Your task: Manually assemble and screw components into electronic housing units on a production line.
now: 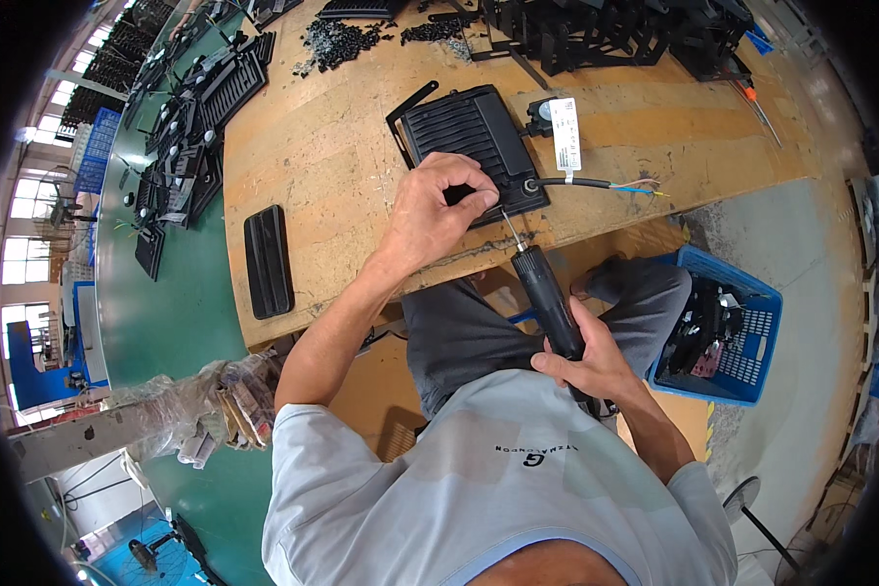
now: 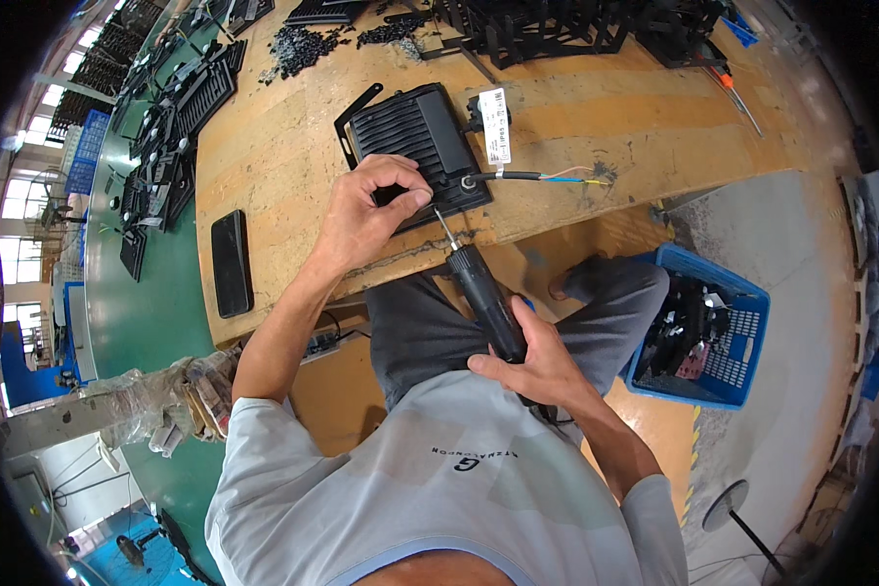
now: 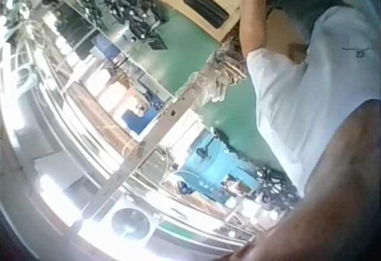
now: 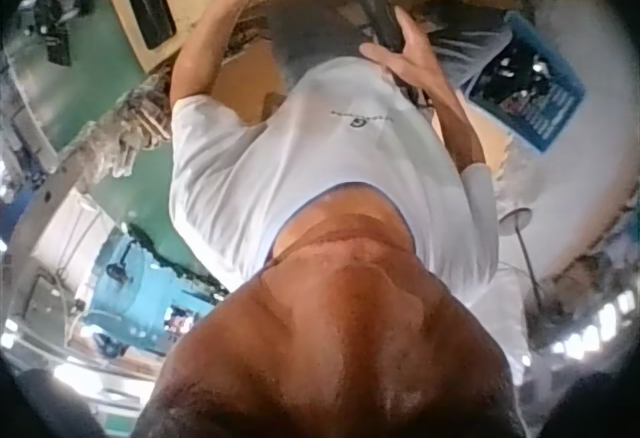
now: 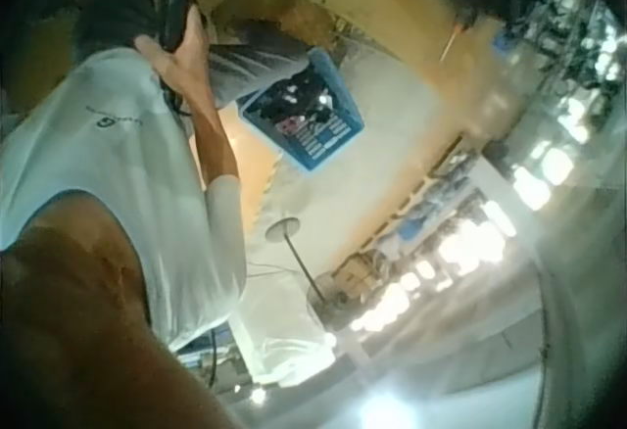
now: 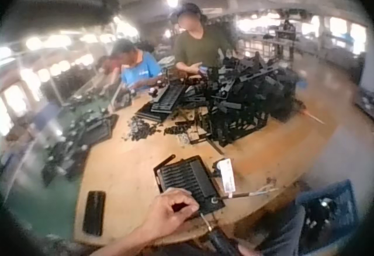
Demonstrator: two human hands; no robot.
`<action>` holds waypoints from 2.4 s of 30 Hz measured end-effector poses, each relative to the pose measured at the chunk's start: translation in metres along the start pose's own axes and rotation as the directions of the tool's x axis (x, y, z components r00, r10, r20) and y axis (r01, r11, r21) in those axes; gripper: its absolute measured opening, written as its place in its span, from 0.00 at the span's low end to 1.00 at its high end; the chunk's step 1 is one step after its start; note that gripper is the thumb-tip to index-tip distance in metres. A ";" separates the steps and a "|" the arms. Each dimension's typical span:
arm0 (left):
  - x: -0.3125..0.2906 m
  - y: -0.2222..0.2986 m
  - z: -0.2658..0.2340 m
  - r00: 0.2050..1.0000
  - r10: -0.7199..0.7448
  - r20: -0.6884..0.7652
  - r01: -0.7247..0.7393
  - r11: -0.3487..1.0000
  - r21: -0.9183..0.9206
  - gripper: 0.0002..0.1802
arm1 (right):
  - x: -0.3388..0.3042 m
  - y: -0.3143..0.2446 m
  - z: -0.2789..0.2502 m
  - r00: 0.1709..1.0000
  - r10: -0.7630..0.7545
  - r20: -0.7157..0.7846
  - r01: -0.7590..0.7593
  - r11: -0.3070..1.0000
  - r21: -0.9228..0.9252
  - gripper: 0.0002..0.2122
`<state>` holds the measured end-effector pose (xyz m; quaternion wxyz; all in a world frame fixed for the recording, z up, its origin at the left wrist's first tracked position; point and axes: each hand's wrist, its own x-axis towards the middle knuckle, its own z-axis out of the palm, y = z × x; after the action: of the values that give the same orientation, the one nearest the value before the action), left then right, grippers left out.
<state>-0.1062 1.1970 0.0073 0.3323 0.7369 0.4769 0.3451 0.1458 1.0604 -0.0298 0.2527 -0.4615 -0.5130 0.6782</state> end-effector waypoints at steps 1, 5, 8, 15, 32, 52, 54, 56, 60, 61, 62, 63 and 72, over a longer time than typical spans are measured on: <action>0.001 -0.001 0.000 1.000 0.000 0.001 0.000 1.000 0.000 0.04 | 0.000 0.001 0.000 1.000 -0.029 -0.003 0.029 1.000 -0.011 0.28; 0.001 -0.003 -0.002 0.999 0.035 0.030 -0.035 0.999 -0.007 0.05 | 0.000 0.002 0.000 0.998 -0.056 -0.010 0.056 0.998 0.003 0.27; 0.001 -0.003 -0.003 0.998 0.036 0.051 -0.035 0.999 -0.013 0.05 | 0.001 0.004 0.000 0.998 -0.059 -0.004 0.059 0.998 -0.002 0.26; 0.000 -0.005 -0.007 0.995 0.016 0.098 -0.009 0.997 -0.072 0.05 | 0.000 -0.005 0.003 0.999 -0.007 -0.031 0.009 0.998 0.056 0.27; -0.029 0.009 0.023 0.893 0.371 -0.254 -0.214 0.848 0.485 0.10 | 0.009 0.005 0.008 1.000 -0.022 -0.001 0.022 0.979 0.201 0.25; -0.028 0.014 0.028 0.881 0.473 0.034 -0.384 0.670 0.635 0.13 | 0.000 0.020 0.019 0.999 -0.007 0.036 -0.006 0.933 0.359 0.25; -0.030 0.009 0.031 0.886 0.462 0.033 -0.377 0.677 0.632 0.13 | 0.000 0.021 0.020 0.999 0.000 0.041 -0.015 0.928 0.372 0.25; -0.031 0.007 0.033 0.873 0.487 -0.037 -0.361 0.694 0.623 0.12 | 0.000 0.022 0.020 0.999 -0.001 0.048 -0.016 0.931 0.364 0.25; -0.031 0.007 0.034 0.864 0.491 -0.115 -0.330 0.723 0.607 0.11 | -0.002 0.015 0.020 0.999 0.017 0.049 -0.034 0.923 0.382 0.25; -0.031 0.007 0.034 0.860 0.489 -0.146 -0.317 0.736 0.598 0.11 | -0.002 0.014 0.021 0.999 0.020 0.050 -0.038 0.923 0.384 0.25; -0.031 0.007 0.033 0.856 0.486 -0.176 -0.304 0.749 0.588 0.11 | -0.002 0.014 0.021 0.998 0.023 0.051 -0.041 0.922 0.386 0.25; -0.031 0.006 0.033 0.856 0.485 -0.178 -0.304 0.751 0.587 0.11 | -0.001 0.013 0.022 0.998 0.024 0.050 -0.042 0.923 0.383 0.25; -0.032 0.000 0.031 0.868 0.464 -0.177 -0.319 0.794 0.517 0.11 | -0.006 -0.004 0.027 0.996 0.080 0.045 -0.092 0.890 0.446 0.23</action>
<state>-0.0906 1.1624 -0.0156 -0.0117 0.8184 0.4252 0.3864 0.1244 1.0442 -0.0227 0.3155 -0.4046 -0.3254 0.7943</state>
